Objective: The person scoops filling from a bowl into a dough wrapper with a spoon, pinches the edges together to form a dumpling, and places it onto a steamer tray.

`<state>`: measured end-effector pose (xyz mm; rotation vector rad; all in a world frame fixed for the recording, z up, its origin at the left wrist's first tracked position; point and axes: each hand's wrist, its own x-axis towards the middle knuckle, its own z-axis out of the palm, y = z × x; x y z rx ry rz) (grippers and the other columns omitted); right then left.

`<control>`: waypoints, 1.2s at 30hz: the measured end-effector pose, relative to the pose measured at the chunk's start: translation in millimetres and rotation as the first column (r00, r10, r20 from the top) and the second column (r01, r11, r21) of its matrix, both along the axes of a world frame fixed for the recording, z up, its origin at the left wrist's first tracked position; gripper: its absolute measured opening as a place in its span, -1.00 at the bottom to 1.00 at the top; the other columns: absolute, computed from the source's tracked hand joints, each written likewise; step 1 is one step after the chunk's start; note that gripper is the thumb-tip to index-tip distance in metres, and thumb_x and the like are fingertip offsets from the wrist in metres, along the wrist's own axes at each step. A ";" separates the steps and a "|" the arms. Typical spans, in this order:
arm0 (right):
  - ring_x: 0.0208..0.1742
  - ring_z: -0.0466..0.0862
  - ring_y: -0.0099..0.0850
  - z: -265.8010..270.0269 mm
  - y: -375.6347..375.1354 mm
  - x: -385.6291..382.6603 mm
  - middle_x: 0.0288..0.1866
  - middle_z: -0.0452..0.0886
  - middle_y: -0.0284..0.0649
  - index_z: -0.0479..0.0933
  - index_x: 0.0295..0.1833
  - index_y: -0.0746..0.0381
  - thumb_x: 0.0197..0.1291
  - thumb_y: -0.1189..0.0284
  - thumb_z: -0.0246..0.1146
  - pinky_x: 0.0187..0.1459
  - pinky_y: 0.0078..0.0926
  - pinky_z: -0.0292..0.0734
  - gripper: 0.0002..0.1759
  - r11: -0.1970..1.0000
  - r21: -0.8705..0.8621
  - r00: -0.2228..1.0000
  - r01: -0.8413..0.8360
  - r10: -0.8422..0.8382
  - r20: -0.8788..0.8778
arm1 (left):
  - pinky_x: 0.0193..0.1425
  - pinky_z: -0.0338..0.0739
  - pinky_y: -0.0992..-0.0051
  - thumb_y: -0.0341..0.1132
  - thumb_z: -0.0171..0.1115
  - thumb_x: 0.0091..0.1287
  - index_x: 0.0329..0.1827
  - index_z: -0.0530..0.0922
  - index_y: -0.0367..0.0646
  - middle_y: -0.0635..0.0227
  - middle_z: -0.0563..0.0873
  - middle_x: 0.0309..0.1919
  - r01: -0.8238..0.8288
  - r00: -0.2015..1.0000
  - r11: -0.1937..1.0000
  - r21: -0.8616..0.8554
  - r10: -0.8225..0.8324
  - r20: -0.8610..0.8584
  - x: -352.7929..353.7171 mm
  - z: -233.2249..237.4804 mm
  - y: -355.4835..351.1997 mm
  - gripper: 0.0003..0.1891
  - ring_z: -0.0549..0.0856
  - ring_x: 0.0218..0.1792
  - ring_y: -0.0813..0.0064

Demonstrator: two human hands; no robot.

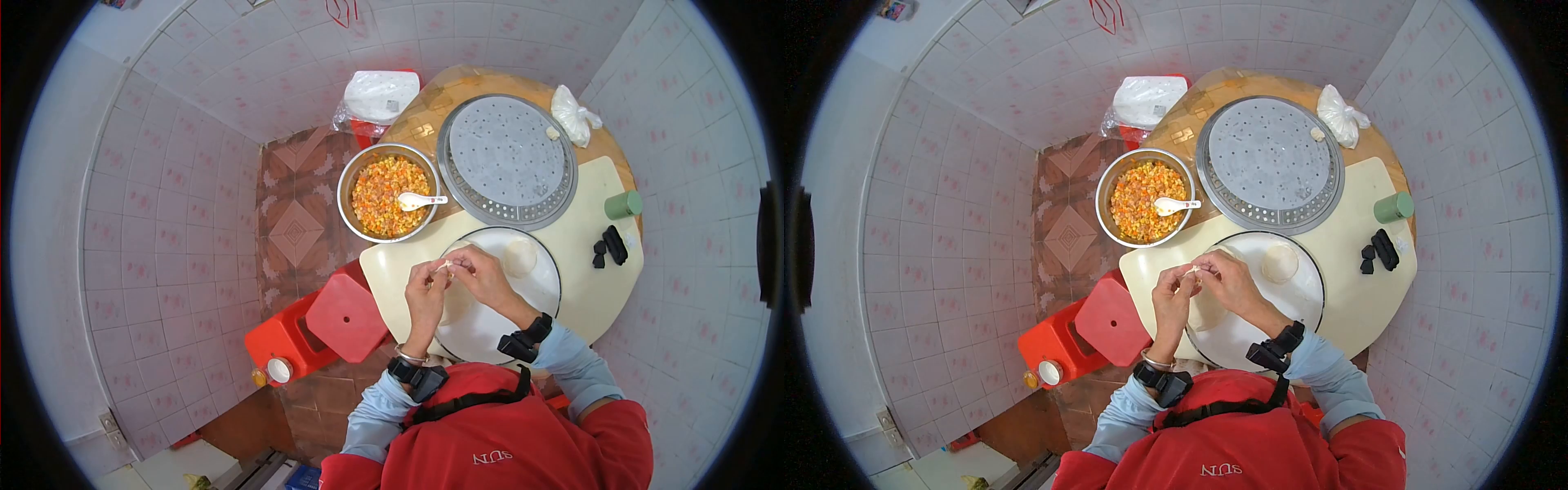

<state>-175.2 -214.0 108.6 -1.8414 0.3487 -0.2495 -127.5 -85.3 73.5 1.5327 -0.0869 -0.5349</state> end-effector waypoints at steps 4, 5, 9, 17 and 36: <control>-0.33 0.66 -0.36 1.8 0.6 0.3 -0.32 0.60 -0.12 0.49 -0.19 0.34 0.12 0.54 0.21 -0.29 -0.47 0.58 -0.86 1.000 0.027 0.998 0.006 -0.004 -0.057 | -0.27 0.63 0.58 -0.47 0.15 0.27 -0.05 0.54 -0.31 0.29 0.54 -0.16 0.034 0.999 0.997 0.065 -0.032 -0.027 2.1 -1.2 1.8 -0.79 0.60 -0.30 0.58; -0.33 0.66 -0.37 1.2 0.7 0.4 -0.33 0.61 -0.13 0.49 -0.20 0.34 0.12 0.54 0.22 -0.29 -0.48 0.58 -0.86 0.999 0.033 0.997 0.015 -0.013 -0.072 | -0.26 0.63 0.56 -0.46 0.15 0.28 -0.01 0.51 -0.31 0.29 0.55 -0.17 0.037 0.998 0.996 0.081 -0.034 -0.046 2.4 0.5 1.3 -0.77 0.60 -0.30 0.60; -0.35 0.66 -0.41 -13.6 3.5 0.7 -0.35 0.61 -0.14 0.50 -0.23 0.34 0.10 0.53 0.23 -0.31 -0.49 0.58 -0.87 0.993 0.065 0.995 0.095 -0.093 -0.040 | -0.24 0.64 0.53 -0.41 0.12 0.33 0.07 0.43 -0.28 0.32 0.57 -0.19 -0.138 0.948 0.987 -0.087 0.106 -0.299 -0.7 16.9 -3.9 -0.72 0.59 -0.29 0.63; -0.39 0.64 -0.54 -18.3 5.4 0.2 -0.38 0.63 -0.22 0.50 -0.25 0.35 0.09 0.53 0.26 -0.32 -0.58 0.57 -0.86 0.988 0.097 0.987 0.124 -0.112 -0.115 | -0.19 0.64 0.56 -0.34 0.08 0.37 0.02 0.43 -0.23 0.37 0.57 -0.20 -0.221 0.854 0.967 -0.124 0.130 -0.504 -7.6 13.8 -3.7 -0.77 0.58 -0.24 0.62; -0.32 0.65 -0.38 -1.1 -0.7 1.0 -0.34 0.58 -0.17 0.48 -0.22 0.33 0.12 0.52 0.18 -0.27 -0.47 0.58 -0.88 0.998 0.054 0.998 -0.032 0.035 -0.054 | -0.20 0.65 0.56 -0.46 0.06 0.33 -0.08 0.50 -0.23 0.39 0.58 -0.30 -0.090 0.974 0.987 -0.134 0.059 -0.218 -5.2 10.3 -3.4 -0.85 0.59 -0.27 0.65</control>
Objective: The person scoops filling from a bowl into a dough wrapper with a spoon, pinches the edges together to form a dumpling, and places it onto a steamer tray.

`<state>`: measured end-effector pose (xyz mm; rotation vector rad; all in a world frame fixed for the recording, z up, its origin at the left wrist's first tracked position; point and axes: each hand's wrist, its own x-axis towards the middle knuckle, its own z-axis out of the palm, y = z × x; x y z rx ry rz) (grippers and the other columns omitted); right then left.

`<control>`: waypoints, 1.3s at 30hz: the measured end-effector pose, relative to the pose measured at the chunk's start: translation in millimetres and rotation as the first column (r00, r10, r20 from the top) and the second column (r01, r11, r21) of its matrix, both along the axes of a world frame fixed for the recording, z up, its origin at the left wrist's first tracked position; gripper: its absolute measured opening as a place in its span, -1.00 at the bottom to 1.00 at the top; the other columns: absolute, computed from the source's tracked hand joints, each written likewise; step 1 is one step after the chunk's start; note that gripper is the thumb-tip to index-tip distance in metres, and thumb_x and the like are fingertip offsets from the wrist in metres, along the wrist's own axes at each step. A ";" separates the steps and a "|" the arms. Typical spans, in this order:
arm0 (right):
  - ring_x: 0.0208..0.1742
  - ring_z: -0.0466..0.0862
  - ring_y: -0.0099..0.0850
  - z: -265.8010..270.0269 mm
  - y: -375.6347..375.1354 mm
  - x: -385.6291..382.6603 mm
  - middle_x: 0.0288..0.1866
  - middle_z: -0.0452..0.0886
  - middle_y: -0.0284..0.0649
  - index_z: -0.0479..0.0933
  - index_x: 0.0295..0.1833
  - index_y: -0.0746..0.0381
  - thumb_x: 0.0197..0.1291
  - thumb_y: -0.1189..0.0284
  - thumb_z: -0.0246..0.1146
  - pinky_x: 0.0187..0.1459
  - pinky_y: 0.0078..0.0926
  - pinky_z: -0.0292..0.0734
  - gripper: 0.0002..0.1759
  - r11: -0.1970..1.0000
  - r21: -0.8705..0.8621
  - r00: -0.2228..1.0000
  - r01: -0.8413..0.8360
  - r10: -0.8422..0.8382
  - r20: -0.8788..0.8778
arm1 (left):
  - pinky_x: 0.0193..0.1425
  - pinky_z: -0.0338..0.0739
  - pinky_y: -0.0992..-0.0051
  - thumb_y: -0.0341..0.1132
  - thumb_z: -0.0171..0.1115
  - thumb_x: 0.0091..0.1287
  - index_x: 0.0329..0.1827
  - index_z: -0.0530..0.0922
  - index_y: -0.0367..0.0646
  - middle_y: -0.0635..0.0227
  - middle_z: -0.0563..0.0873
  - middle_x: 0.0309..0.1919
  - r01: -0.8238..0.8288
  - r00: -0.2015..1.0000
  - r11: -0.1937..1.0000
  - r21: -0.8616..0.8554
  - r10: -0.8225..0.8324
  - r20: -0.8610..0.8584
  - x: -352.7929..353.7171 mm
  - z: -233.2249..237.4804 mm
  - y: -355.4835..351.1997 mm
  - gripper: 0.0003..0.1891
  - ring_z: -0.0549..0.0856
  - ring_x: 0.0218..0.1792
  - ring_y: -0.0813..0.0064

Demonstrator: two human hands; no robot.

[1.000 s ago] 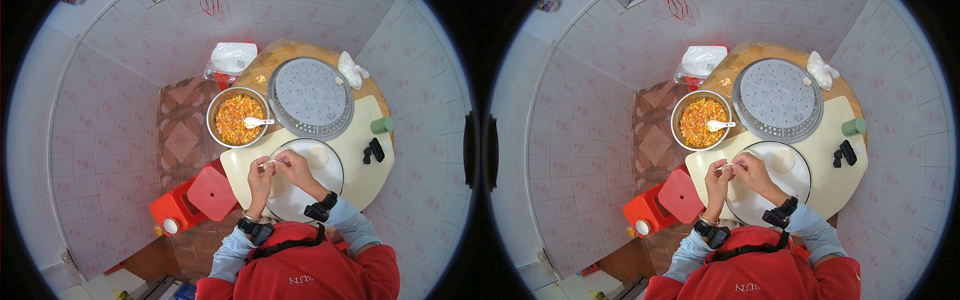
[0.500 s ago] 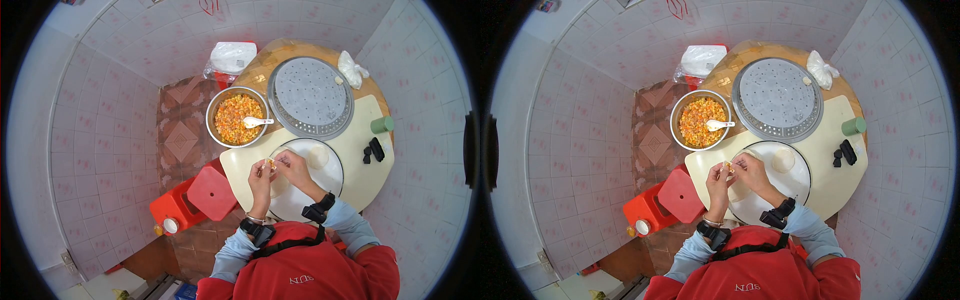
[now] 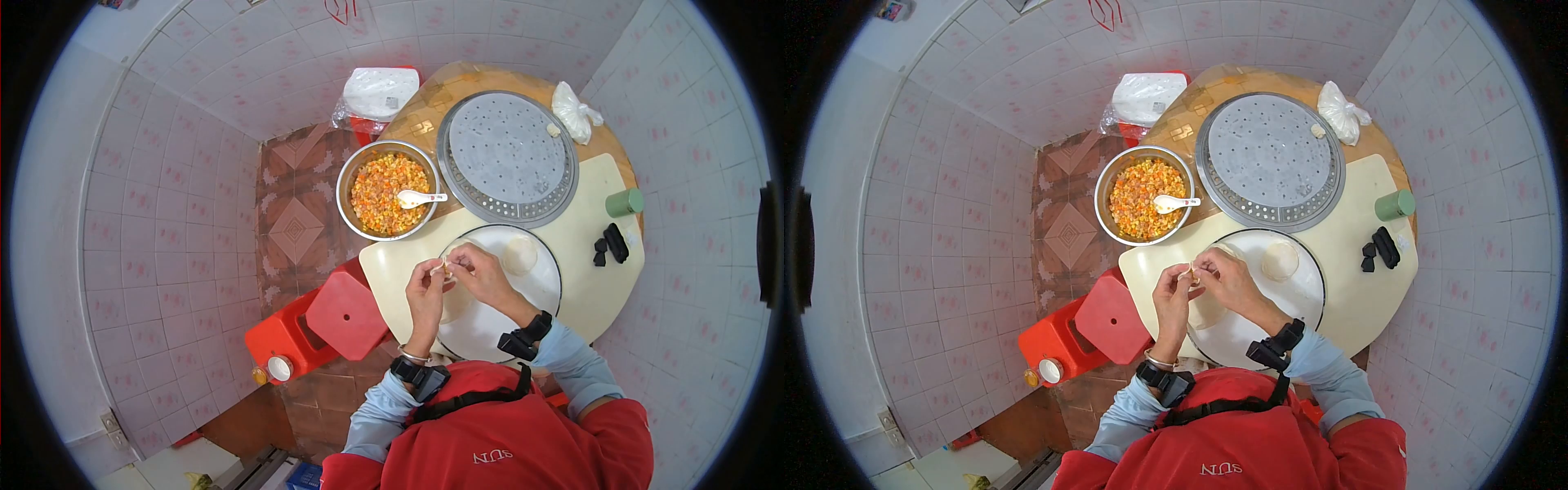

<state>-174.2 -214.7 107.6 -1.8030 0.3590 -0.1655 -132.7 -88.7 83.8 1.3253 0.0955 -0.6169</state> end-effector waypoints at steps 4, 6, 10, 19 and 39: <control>-0.29 0.64 -0.44 1.8 -1.3 -0.1 -0.27 0.59 -0.20 0.51 -0.17 0.30 0.14 0.50 0.21 -0.24 -0.50 0.57 -0.85 1.000 -0.015 1.000 0.016 -0.016 0.022 | -0.19 0.65 0.56 -0.48 0.04 0.33 -0.09 0.50 -0.23 0.40 0.58 -0.30 0.024 1.000 1.000 0.005 -0.024 -0.008 1.6 1.7 0.2 -0.86 0.59 -0.27 0.65; -0.29 0.64 -0.44 1.4 -1.2 -0.5 -0.26 0.59 -0.20 0.52 -0.15 0.30 0.15 0.50 0.21 -0.24 -0.51 0.57 -0.84 1.000 -0.008 1.000 -0.006 0.006 0.000 | -0.19 0.65 0.56 -0.48 0.04 0.33 -0.10 0.50 -0.23 0.40 0.58 -0.30 0.033 0.999 0.999 0.006 -0.033 -0.011 1.9 0.7 1.6 -0.86 0.59 -0.27 0.65; -0.30 0.66 -0.35 -1.8 1.0 -0.9 -0.30 0.61 -0.13 0.50 -0.16 0.34 0.14 0.52 0.18 -0.26 -0.45 0.60 -0.84 1.000 -0.021 1.000 0.010 -0.010 0.009 | -0.19 0.65 0.56 -0.47 0.06 0.33 -0.08 0.48 -0.24 0.39 0.57 -0.28 0.003 1.000 1.000 0.006 -0.003 -0.005 -0.2 -0.4 1.1 -0.86 0.59 -0.27 0.65; -0.35 0.67 -0.36 -6.0 5.7 0.1 -0.34 0.62 -0.14 0.50 -0.23 0.35 0.12 0.51 0.23 -0.32 -0.46 0.60 -0.86 0.997 -0.020 0.997 0.079 -0.078 0.013 | -0.20 0.65 0.52 -0.42 0.13 0.33 -0.13 0.47 -0.25 0.37 0.59 -0.32 -0.103 0.994 0.995 0.005 0.104 -0.033 0.5 2.6 -1.9 -0.87 0.60 -0.29 0.61; -0.29 0.67 -0.41 -4.9 0.5 0.8 -0.25 0.62 -0.16 0.53 -0.13 0.30 0.13 0.53 0.21 -0.27 -0.50 0.59 -0.83 1.000 -0.027 1.000 0.011 -0.011 0.009 | -0.25 0.65 0.58 -0.41 0.11 0.34 -0.04 0.52 -0.22 0.42 0.55 -0.29 0.065 0.958 0.978 0.197 -0.116 0.262 3.2 -6.3 3.5 -0.83 0.59 -0.26 0.64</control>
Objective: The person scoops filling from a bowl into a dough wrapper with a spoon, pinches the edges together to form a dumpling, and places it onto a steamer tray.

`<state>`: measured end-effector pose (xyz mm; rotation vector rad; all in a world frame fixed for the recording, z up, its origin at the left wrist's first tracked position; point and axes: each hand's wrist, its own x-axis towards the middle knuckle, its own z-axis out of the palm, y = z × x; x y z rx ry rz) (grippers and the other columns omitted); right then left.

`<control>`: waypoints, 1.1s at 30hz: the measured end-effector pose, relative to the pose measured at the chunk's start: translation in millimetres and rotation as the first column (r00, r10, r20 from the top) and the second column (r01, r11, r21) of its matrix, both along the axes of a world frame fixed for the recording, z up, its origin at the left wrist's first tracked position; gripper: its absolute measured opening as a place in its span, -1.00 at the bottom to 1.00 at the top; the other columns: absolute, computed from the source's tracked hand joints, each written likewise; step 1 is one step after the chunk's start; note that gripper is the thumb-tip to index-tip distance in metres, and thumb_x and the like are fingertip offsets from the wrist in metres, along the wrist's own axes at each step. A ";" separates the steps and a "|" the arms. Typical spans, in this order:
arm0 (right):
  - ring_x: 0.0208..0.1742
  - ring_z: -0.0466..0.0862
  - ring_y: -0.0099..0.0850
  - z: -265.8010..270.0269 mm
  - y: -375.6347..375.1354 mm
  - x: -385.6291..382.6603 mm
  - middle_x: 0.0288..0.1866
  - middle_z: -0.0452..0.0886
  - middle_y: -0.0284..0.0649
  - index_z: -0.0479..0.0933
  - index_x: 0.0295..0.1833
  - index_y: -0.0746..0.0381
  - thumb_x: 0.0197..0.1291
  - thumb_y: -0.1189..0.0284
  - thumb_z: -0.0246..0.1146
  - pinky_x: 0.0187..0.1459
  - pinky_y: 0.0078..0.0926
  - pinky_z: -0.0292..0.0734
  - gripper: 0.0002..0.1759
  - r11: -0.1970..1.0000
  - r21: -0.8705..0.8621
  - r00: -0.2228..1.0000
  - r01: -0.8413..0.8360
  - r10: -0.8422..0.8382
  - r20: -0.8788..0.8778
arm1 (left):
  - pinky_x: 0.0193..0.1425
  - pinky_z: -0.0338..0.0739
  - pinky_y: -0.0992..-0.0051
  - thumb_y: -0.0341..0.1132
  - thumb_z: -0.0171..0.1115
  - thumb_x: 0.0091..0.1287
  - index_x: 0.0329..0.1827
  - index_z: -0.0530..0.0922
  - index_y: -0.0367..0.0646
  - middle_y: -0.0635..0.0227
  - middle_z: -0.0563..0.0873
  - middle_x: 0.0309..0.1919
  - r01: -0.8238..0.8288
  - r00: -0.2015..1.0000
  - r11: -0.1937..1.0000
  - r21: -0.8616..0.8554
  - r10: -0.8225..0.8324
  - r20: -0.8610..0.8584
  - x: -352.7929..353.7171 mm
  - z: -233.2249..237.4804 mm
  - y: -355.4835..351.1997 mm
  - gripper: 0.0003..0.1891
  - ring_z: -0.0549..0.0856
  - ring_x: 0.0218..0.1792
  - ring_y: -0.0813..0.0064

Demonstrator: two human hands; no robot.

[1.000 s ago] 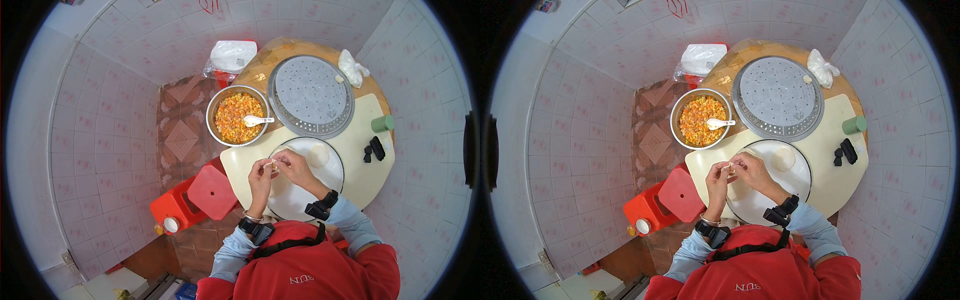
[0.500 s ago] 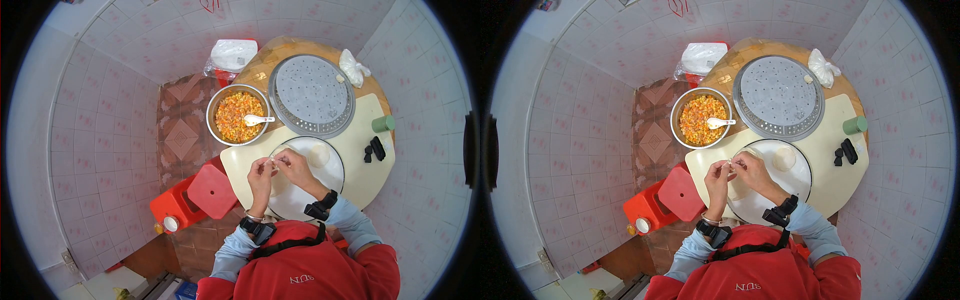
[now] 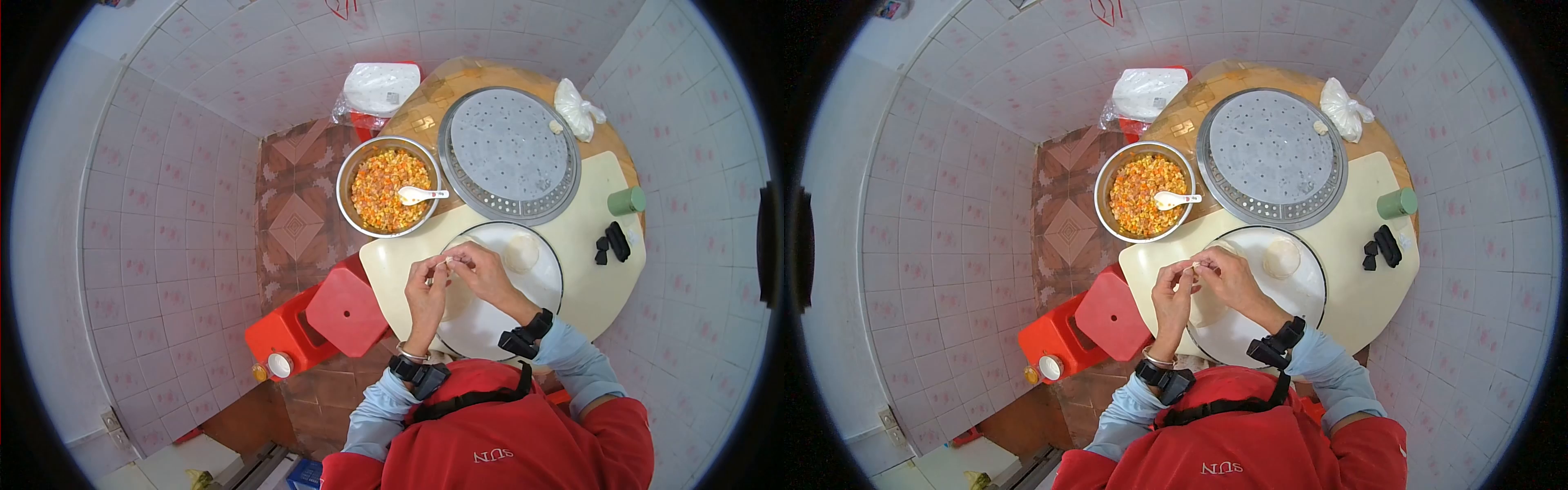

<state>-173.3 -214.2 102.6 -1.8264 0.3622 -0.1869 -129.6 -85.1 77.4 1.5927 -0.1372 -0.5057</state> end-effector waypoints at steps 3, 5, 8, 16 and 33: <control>-0.32 0.67 -0.42 -0.1 0.5 0.9 -0.30 0.63 -0.18 0.55 -0.17 0.31 0.13 0.53 0.22 -0.28 -0.51 0.58 -0.85 1.000 0.010 1.000 0.015 -0.015 -0.020 | -0.25 0.64 0.60 -0.40 0.13 0.33 -0.06 0.48 -0.24 0.43 0.53 -0.29 0.010 1.000 1.000 0.009 -0.010 0.001 -0.3 -2.2 1.0 -0.83 0.60 -0.26 0.63; -0.35 0.67 -0.44 -1.6 1.2 1.0 -0.34 0.64 -0.18 0.55 -0.19 0.32 0.12 0.52 0.23 -0.30 -0.52 0.58 -0.86 0.999 -0.001 0.999 0.044 -0.044 -0.005 | -0.24 0.63 0.60 -0.39 0.14 0.33 -0.08 0.45 -0.25 0.41 0.54 -0.30 -0.095 0.994 0.992 -0.079 0.089 -0.069 -2.2 2.3 -1.3 -0.83 0.60 -0.28 0.63; -0.36 0.67 -0.46 -2.4 1.9 1.1 -0.34 0.64 -0.18 0.55 -0.22 0.33 0.11 0.52 0.24 -0.32 -0.52 0.58 -0.87 0.998 -0.010 0.998 0.056 -0.056 -0.007 | -0.23 0.62 0.59 -0.39 0.15 0.33 -0.08 0.44 -0.25 0.38 0.57 -0.30 -0.121 0.978 0.989 -0.085 0.104 -0.182 -4.7 2.3 -0.1 -0.82 0.61 -0.29 0.63; -0.37 0.66 -0.37 -1.8 3.4 1.2 -0.35 0.62 -0.15 0.54 -0.25 0.34 0.12 0.52 0.23 -0.33 -0.47 0.58 -0.88 0.999 -0.029 0.999 0.041 -0.041 -0.003 | -0.23 0.62 0.59 -0.36 0.14 0.34 -0.13 0.49 -0.27 0.37 0.62 -0.31 -0.107 0.981 0.992 -0.060 0.095 -0.168 0.8 2.2 0.5 -0.84 0.62 -0.30 0.63; -0.37 0.61 -0.58 -1.0 -17.7 6.6 -0.37 0.64 -0.25 0.52 -0.21 0.34 0.13 0.52 0.23 -0.33 -0.62 0.53 -0.87 0.984 0.142 0.984 -0.112 0.130 -0.124 | -0.38 0.64 0.63 -0.44 0.17 0.28 -0.06 0.61 -0.22 0.39 0.56 -0.24 0.160 0.980 0.987 -0.023 -0.161 -0.114 19.5 8.2 17.1 -0.80 0.58 -0.35 0.67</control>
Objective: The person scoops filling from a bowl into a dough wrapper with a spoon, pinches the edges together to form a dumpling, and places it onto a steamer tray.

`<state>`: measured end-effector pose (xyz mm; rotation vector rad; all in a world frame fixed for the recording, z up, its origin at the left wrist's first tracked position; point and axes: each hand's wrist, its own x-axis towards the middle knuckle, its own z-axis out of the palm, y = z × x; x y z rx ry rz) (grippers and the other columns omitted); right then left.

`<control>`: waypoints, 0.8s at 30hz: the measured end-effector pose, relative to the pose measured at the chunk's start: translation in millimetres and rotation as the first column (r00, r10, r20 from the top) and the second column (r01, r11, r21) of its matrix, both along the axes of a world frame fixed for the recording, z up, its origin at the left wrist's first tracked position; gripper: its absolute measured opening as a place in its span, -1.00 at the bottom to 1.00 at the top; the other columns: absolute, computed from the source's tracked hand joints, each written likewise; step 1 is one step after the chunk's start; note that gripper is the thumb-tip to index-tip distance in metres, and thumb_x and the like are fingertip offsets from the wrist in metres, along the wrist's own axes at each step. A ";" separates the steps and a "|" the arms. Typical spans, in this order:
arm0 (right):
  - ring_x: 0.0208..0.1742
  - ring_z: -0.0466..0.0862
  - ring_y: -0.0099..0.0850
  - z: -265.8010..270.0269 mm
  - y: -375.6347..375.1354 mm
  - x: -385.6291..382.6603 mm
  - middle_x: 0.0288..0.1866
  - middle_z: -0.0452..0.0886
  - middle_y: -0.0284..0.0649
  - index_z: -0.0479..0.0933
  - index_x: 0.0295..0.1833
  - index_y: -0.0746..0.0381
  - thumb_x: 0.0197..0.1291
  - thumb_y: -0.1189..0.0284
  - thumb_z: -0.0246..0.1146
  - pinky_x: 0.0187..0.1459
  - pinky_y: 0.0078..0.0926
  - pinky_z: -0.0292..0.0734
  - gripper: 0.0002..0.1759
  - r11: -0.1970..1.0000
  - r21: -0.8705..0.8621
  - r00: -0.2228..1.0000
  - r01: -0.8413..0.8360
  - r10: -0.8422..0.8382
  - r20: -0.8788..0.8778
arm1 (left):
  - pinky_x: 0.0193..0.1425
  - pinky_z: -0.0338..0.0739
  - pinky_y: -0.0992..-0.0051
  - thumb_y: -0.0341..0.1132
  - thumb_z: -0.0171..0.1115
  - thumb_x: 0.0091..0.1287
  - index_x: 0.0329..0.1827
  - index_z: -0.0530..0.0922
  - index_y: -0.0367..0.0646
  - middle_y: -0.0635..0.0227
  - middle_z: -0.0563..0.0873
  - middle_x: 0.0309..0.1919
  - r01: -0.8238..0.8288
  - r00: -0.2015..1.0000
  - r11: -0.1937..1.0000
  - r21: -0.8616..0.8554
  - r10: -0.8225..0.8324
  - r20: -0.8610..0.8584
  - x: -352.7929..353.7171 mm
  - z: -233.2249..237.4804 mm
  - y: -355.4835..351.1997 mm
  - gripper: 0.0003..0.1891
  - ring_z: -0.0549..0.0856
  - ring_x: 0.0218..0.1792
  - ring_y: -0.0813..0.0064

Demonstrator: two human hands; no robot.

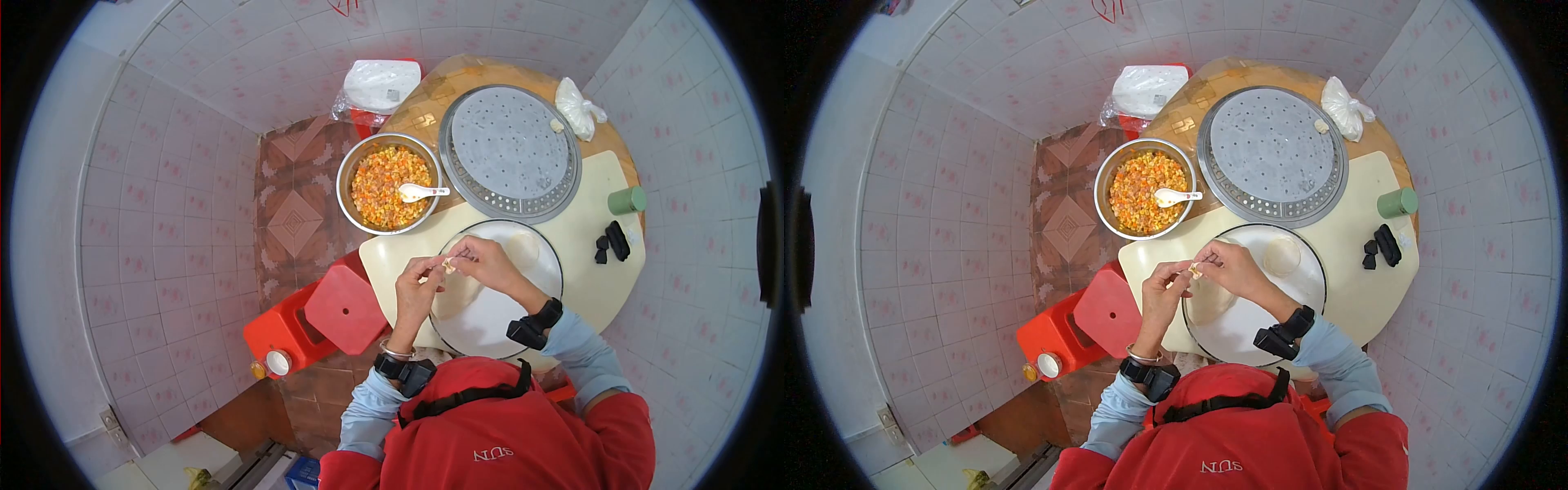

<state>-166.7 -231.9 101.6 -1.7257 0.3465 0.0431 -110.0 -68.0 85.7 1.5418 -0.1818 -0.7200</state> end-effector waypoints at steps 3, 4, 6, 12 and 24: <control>-0.38 0.59 -0.60 0.7 -2.6 1.7 -0.38 0.62 -0.27 0.51 -0.21 0.36 0.15 0.52 0.23 -0.35 -0.66 0.50 -0.86 0.996 0.081 0.998 -0.030 0.034 -0.048 | -0.42 0.63 0.66 -0.43 0.23 0.24 -0.07 0.62 -0.21 0.38 0.57 -0.24 0.017 0.997 0.999 0.049 -0.021 0.073 1.0 5.5 -1.3 -0.79 0.57 -0.36 0.69; -0.40 0.57 -0.61 0.7 -3.2 2.1 -0.38 0.61 -0.28 0.51 -0.21 0.36 0.15 0.52 0.23 -0.37 -0.67 0.49 -0.86 0.991 0.133 0.997 -0.030 0.040 -0.071 | -0.43 0.61 0.66 -0.43 0.24 0.23 -0.11 0.63 -0.23 0.37 0.56 -0.25 0.001 0.997 0.999 0.051 -0.005 0.080 0.6 5.5 -1.9 -0.81 0.58 -0.37 0.68; -0.41 0.56 -0.61 0.2 -4.1 2.4 -0.38 0.60 -0.28 0.50 -0.20 0.36 0.16 0.51 0.23 -0.38 -0.68 0.48 -0.86 0.982 0.184 0.994 -0.031 0.049 -0.095 | -0.45 0.60 0.65 -0.43 0.25 0.22 -0.15 0.64 -0.24 0.35 0.55 -0.26 -0.016 0.996 0.999 0.052 0.011 0.085 -0.4 6.8 -3.1 -0.83 0.58 -0.39 0.67; -0.43 0.61 -0.58 -2.3 -5.8 2.9 -0.38 0.63 -0.25 0.53 -0.21 0.34 0.12 0.47 0.25 -0.39 -0.64 0.54 -0.83 0.966 0.258 0.993 -0.013 0.044 -0.113 | -0.52 0.45 0.66 -0.42 0.31 0.17 -0.29 0.62 -0.25 0.38 0.54 -0.37 -0.096 0.978 0.991 0.097 0.076 0.192 -2.2 8.8 -5.4 -0.89 0.52 -0.48 0.68; -0.45 0.60 -0.57 3.2 -9.1 5.7 -0.38 0.62 -0.25 0.54 -0.19 0.35 0.14 0.45 0.25 -0.43 -0.64 0.54 -0.81 0.955 0.296 0.990 -0.026 0.067 -0.127 | -0.52 0.39 0.73 -0.44 0.33 0.14 -0.14 0.64 -0.17 0.39 0.57 -0.31 0.028 0.899 0.986 0.162 -0.096 0.428 -2.9 29.7 2.4 -0.79 0.51 -0.46 0.70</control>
